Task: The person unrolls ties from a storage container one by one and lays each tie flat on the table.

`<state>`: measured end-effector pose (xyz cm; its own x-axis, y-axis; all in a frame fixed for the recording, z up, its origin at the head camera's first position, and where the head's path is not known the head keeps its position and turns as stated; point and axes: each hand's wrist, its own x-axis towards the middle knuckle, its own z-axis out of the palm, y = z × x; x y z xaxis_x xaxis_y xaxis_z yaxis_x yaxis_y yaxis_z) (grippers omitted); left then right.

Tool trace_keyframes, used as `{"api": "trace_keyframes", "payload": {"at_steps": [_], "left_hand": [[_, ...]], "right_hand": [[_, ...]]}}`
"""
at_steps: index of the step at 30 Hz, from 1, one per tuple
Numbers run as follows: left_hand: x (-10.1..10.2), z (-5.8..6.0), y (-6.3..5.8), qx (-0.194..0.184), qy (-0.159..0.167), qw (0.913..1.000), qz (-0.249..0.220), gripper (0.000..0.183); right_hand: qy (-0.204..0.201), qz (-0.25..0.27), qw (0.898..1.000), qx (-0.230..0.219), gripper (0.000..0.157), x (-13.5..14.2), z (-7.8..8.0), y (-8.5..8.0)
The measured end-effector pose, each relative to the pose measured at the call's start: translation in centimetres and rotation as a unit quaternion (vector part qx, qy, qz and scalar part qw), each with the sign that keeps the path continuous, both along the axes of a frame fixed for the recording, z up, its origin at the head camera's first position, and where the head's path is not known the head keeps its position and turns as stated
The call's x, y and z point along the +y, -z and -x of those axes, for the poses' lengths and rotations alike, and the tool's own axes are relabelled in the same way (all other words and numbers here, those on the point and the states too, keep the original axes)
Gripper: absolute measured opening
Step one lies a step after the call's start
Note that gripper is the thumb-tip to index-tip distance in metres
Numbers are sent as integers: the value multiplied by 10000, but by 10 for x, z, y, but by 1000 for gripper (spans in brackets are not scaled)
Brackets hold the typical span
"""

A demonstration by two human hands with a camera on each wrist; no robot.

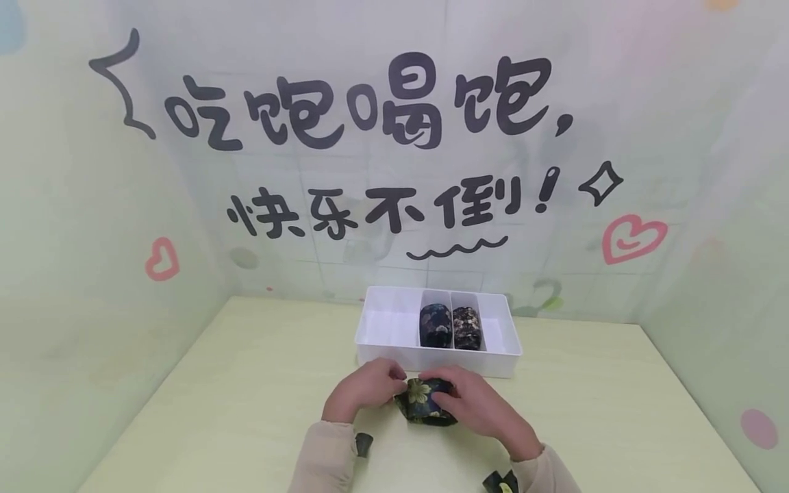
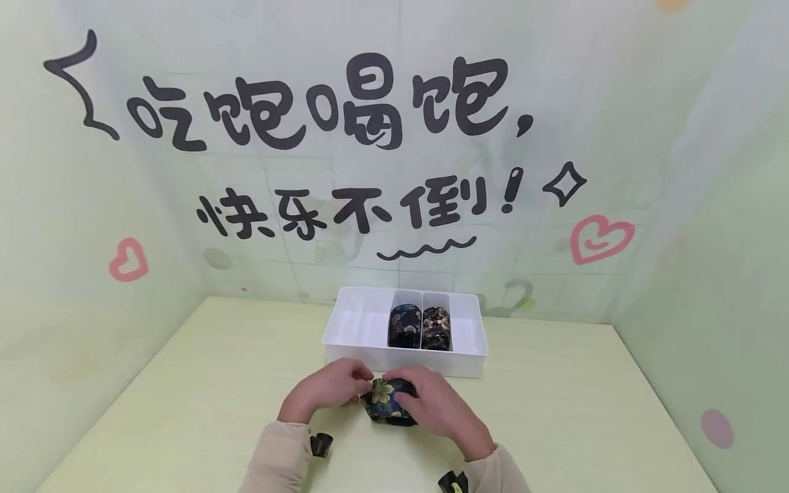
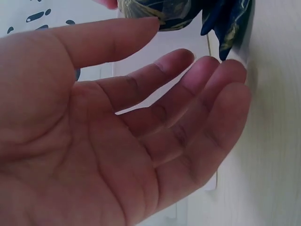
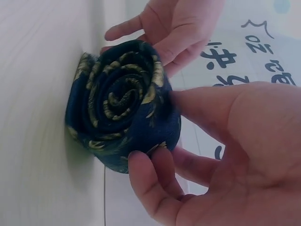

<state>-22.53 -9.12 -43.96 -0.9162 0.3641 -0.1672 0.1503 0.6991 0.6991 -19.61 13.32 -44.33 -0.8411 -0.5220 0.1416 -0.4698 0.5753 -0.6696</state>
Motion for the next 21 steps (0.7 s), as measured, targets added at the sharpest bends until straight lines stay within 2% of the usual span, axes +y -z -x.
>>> {"api": "trace_keyframes", "payload": {"at_steps": [6, 8, 15, 21], "left_hand": [[0, 2, 7, 343, 150, 9993, -28, 19], [0, 3, 10, 314, 127, 9994, -105, 18], [-1, 6, 20, -156, 170, 9989, -401, 19], [-3, 8, 22, 59, 140, 9994, -312, 15]], "right_hand": [[288, 69, 9995, -93, 31, -6, 2, 6], [323, 74, 9994, -87, 30, -6, 2, 8], [424, 18, 9991, 59, 31, -9, 5, 12], [740, -117, 9966, 352, 32, -14, 5, 15]]}}
